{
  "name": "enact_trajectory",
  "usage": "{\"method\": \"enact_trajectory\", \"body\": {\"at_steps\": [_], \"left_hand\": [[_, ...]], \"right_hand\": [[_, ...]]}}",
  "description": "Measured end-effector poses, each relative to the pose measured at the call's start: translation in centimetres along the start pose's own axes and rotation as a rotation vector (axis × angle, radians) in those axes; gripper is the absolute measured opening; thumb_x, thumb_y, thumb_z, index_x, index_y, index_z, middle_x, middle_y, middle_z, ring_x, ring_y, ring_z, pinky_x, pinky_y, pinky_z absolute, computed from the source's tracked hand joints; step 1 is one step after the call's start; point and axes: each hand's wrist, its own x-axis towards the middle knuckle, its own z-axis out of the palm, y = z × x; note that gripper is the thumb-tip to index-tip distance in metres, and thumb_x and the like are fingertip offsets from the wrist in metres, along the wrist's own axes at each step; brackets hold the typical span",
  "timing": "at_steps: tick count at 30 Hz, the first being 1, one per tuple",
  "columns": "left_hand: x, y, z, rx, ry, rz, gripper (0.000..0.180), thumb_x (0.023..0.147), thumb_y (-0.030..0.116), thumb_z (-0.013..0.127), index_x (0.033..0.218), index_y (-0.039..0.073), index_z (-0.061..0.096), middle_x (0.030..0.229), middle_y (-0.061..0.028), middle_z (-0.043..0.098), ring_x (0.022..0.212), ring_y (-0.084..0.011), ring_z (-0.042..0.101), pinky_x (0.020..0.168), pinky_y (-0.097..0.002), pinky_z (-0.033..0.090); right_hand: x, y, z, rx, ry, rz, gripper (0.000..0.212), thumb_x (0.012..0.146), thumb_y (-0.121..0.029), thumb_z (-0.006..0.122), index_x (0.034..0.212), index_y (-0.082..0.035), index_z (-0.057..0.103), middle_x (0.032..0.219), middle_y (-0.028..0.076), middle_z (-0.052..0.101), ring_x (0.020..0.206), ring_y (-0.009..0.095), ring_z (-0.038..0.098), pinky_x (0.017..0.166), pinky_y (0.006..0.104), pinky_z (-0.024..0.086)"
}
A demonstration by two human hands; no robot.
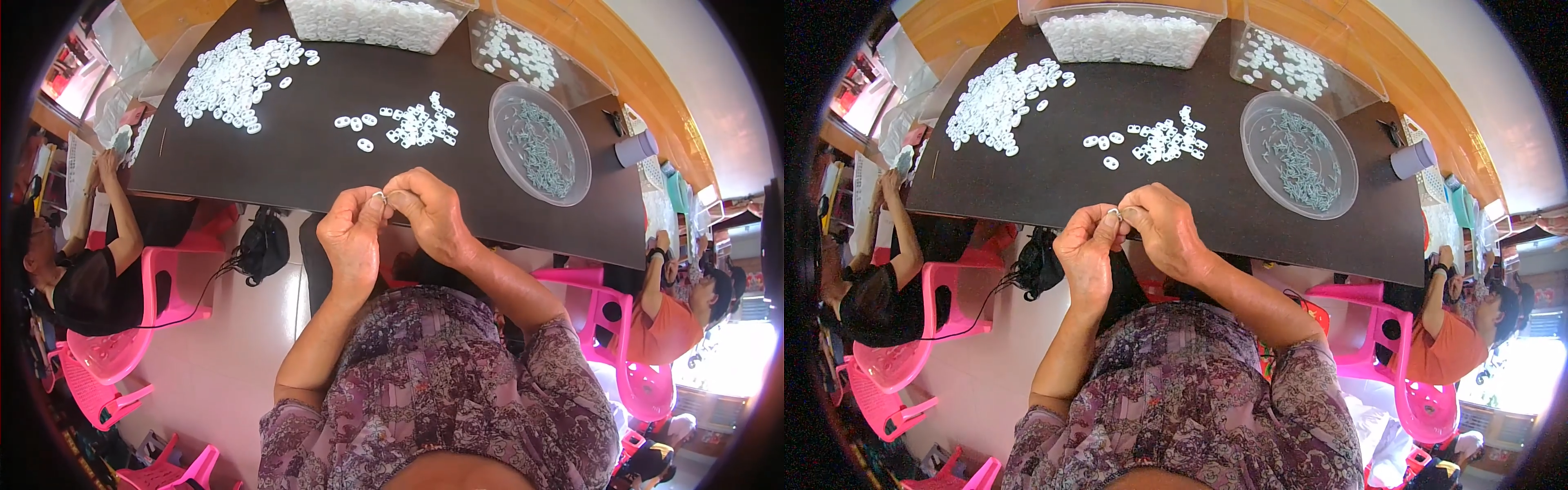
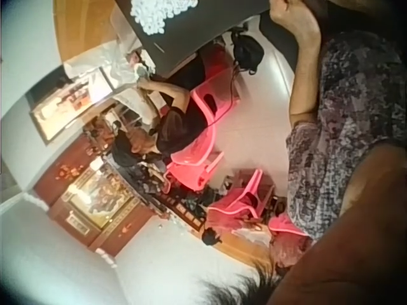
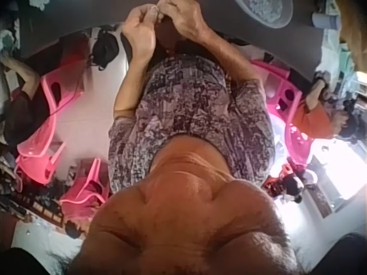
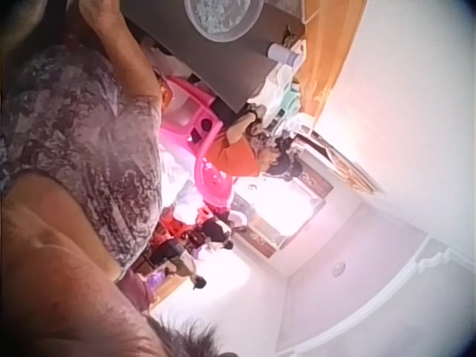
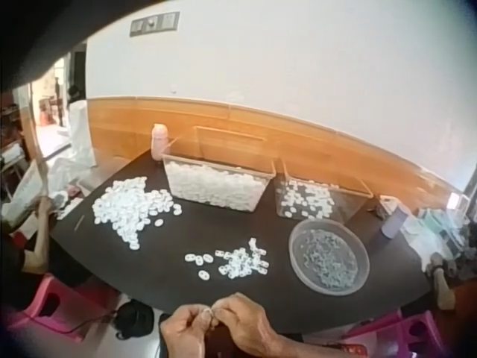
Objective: Manual assembly of small white plastic components by inserting pins or inserts into them at a shared workspace.
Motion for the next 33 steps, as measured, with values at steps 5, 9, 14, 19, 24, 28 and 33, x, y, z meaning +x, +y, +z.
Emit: {"method": "enact_trajectory", "body": {"at_steps": [5, 9, 14, 19, 24, 28, 33], "left_hand": [[0.2, 0.2, -0.2, -0.024, -0.022, -0.047, 0.006, 0.087, -0.001, 0.054, 0.088, -0.004, 0.06, 0.073, -0.0033, 0.06, 0.062, -0.0059, 0.05, 0.056, -0.0183, 0.04], [0.0, 0.3, -0.1, 0.025, -0.016, -0.06, 0.007, 0.087, -0.002, 0.053, 0.089, -0.004, 0.06, 0.073, -0.003, 0.06, 0.063, -0.0054, 0.05, 0.056, -0.0181, 0.04], [-0.1, -0.1, -0.1, 0.035, 0.0, -0.04, 0.007, 0.086, -0.003, 0.053, 0.09, -0.005, 0.059, 0.074, -0.0028, 0.06, 0.064, -0.0049, 0.05, 0.058, -0.0182, 0.041], [-0.2, -0.3, 0.2, 0.046, 0.019, 0.011, 0.007, 0.086, -0.003, 0.053, 0.087, -0.004, 0.06, 0.075, -0.0024, 0.059, 0.064, -0.0051, 0.051, 0.057, -0.0187, 0.041], [0.1, -0.1, -0.3, 0.106, 0.016, 0.003, 0.007, 0.087, 0.0, 0.054, 0.088, -0.004, 0.06, 0.073, -0.0032, 0.06, 0.062, -0.0066, 0.051, 0.055, -0.0195, 0.041], [0.5, 0.1, -1.3, -0.023, 0.013, -0.051, 0.009, 0.087, 0.003, 0.055, 0.09, -0.005, 0.06, 0.073, -0.0064, 0.061, 0.06, -0.0096, 0.053, 0.054, -0.0212, 0.043], [0.6, 1.0, -1.3, -0.012, 0.064, -0.081, 0.012, 0.087, 0.005, 0.057, 0.091, -0.005, 0.06, 0.074, -0.0097, 0.063, 0.059, -0.0121, 0.055, 0.054, -0.0231, 0.045]], "right_hand": [[0.0, -0.7, -0.5, 0.126, -0.027, 0.081, 0.008, 0.084, -0.003, 0.054, 0.089, 0.003, 0.057, 0.08, 0.008, 0.06, 0.073, 0.014, 0.059, 0.066, 0.0266, 0.047], [0.0, -0.7, -0.5, 0.121, 0.007, 0.086, 0.006, 0.081, -0.003, 0.057, 0.085, 0.001, 0.058, 0.075, 0.008, 0.058, 0.068, 0.014, 0.057, 0.061, 0.0273, 0.045], [0.2, -0.7, -0.5, 0.059, -0.025, 0.093, 0.006, 0.083, -0.004, 0.055, 0.085, 0.001, 0.057, 0.076, 0.006, 0.059, 0.069, 0.01, 0.056, 0.061, 0.0241, 0.045], [0.1, 0.0, 0.0, -0.016, -0.031, 0.021, 0.005, 0.085, -0.003, 0.054, 0.087, 0.002, 0.056, 0.075, 0.004, 0.058, 0.068, 0.007, 0.055, 0.061, 0.0221, 0.045], [0.3, -0.3, 0.1, -0.098, -0.001, -0.058, 0.005, 0.083, -0.003, 0.056, 0.084, 0.001, 0.058, 0.077, 0.006, 0.055, 0.068, 0.011, 0.054, 0.06, 0.0245, 0.043], [1.8, -1.4, -0.7, -0.104, -0.046, -0.149, 0.006, 0.082, -0.004, 0.057, 0.083, 0.0, 0.061, 0.076, 0.007, 0.056, 0.069, 0.014, 0.055, 0.062, 0.0269, 0.043], [5.3, -0.6, -0.8, -0.566, 0.128, -0.515, 0.009, 0.075, -0.006, 0.063, 0.084, -0.003, 0.063, 0.075, 0.01, 0.058, 0.069, 0.025, 0.054, 0.063, 0.0353, 0.044]]}}
